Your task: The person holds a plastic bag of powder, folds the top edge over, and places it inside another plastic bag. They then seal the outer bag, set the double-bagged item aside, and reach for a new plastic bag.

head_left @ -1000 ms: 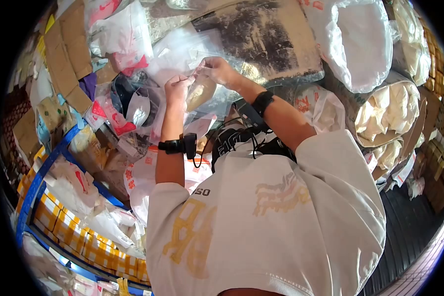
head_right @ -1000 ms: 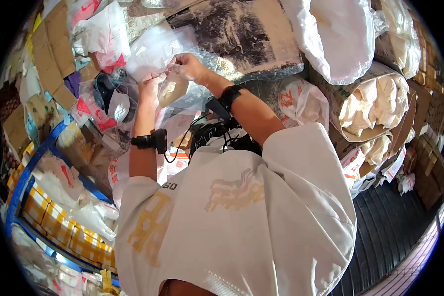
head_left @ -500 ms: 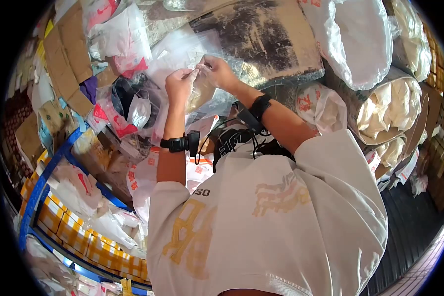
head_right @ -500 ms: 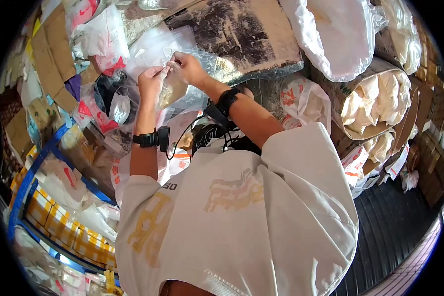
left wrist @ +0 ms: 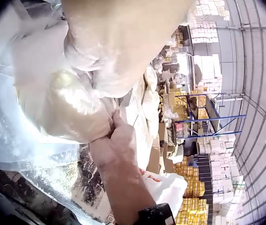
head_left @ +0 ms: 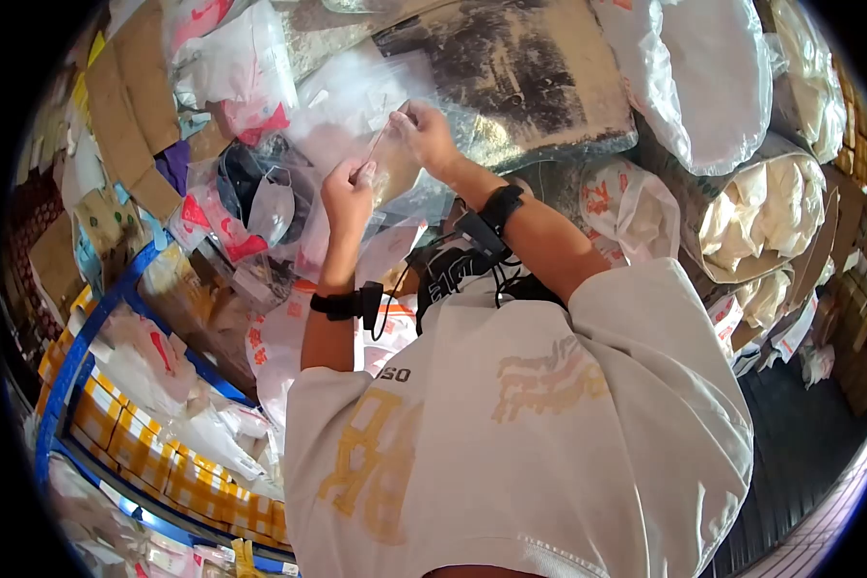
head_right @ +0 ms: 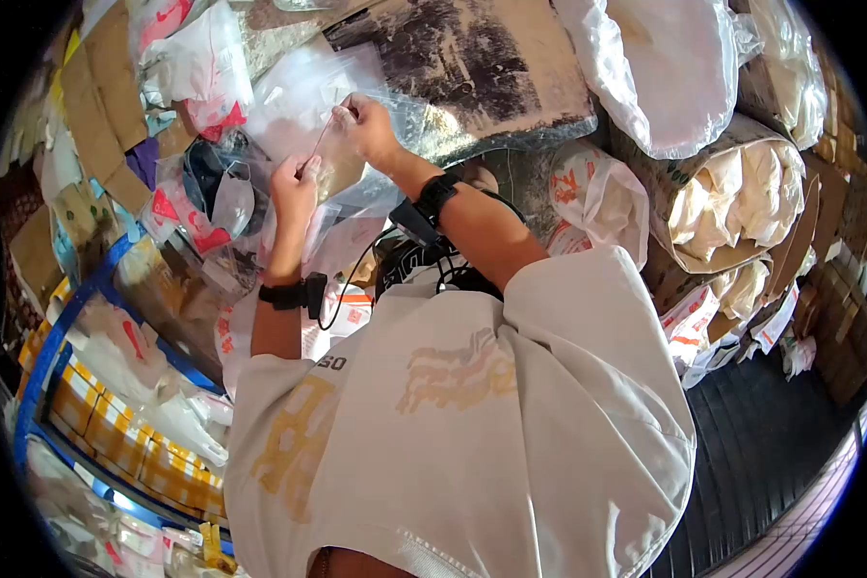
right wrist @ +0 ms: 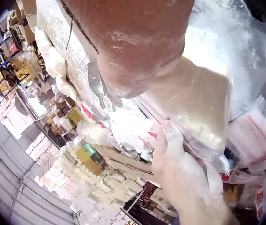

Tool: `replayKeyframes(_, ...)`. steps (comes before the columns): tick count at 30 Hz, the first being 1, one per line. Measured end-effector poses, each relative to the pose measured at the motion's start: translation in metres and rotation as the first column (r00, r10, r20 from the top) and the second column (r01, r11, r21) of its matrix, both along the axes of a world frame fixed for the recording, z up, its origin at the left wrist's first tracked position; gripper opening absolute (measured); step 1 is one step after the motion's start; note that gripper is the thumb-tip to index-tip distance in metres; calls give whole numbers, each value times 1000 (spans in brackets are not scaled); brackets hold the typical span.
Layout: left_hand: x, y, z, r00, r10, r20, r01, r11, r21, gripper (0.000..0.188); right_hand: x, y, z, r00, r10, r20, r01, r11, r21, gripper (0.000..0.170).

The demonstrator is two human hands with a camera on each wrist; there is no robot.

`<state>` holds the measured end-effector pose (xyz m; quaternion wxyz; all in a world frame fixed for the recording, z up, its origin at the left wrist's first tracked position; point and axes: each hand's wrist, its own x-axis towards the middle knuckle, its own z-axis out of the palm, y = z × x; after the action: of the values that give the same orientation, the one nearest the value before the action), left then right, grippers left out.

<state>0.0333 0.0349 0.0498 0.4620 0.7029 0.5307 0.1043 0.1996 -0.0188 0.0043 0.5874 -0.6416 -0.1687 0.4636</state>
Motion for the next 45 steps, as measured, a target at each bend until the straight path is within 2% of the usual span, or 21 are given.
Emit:
replayKeyframes(4,-16,-9,18,999,20,-38,-19,1000,17,12,-3,0,-9,995,-24,-99,28,999,39,15)
replayKeyframes(7,-35,-16,23,999,22,-37,-20,999,48,12,-2,0,4,979,-12,-202,25,997,66,15)
replayKeyframes(10,-45,-22,21,995,97,-9,-97,995,4,12,0,-1,2,964,26,-265,1,995,101,16)
replayKeyframes(13,-39,-25,31,990,142,-13,-141,989,42,13,12,-2,2,949,65,-310,-27,992,127,17)
replayKeyframes(14,-36,-28,33,991,130,6,-130,984,118,15,13,-2,4,945,80,-317,-38,990,136,18)
replayKeyframes(16,-24,-31,34,994,98,45,-107,957,270,19,12,-4,8,952,80,-297,-51,993,105,19)
replayKeyframes(19,-12,-26,27,994,-73,-86,104,881,462,27,14,-2,6,958,92,-273,-69,993,94,19)
replayKeyframes(23,28,-12,37,978,-88,-190,162,892,423,24,11,-2,7,963,105,-249,-76,989,125,18)
replayKeyframes(26,54,-8,43,973,-43,-225,129,915,382,19,13,-3,12,969,137,-207,-105,981,161,19)
replayKeyframes(29,56,-4,37,997,2,-81,17,972,233,18,15,-4,17,976,140,-167,-116,983,144,19)
replayKeyframes(32,55,3,37,995,0,-100,15,989,150,20,12,-2,7,986,131,-102,-114,981,158,21)
replayKeyframes(35,47,9,18,998,-6,-56,11,996,90,19,11,-1,4,992,118,-38,-112,985,130,22)
replayKeyframes(36,46,9,15,999,-15,-44,21,991,129,18,11,-1,4,993,112,-23,-108,987,118,23)
replayKeyframes(39,45,5,17,998,-40,-49,50,974,220,18,12,0,10,974,133,180,-141,990,29,23)
replayKeyframes(40,44,2,22,996,-47,-79,65,970,234,18,11,0,10,982,130,139,-133,991,8,25)
replayKeyframes(44,36,-4,22,988,-139,-70,156,903,400,18,9,2,5,964,120,239,-105,992,-74,27)
replayKeyframes(45,34,-5,22,991,-117,-61,131,926,355,18,9,2,5,960,123,250,-107,991,-78,28)
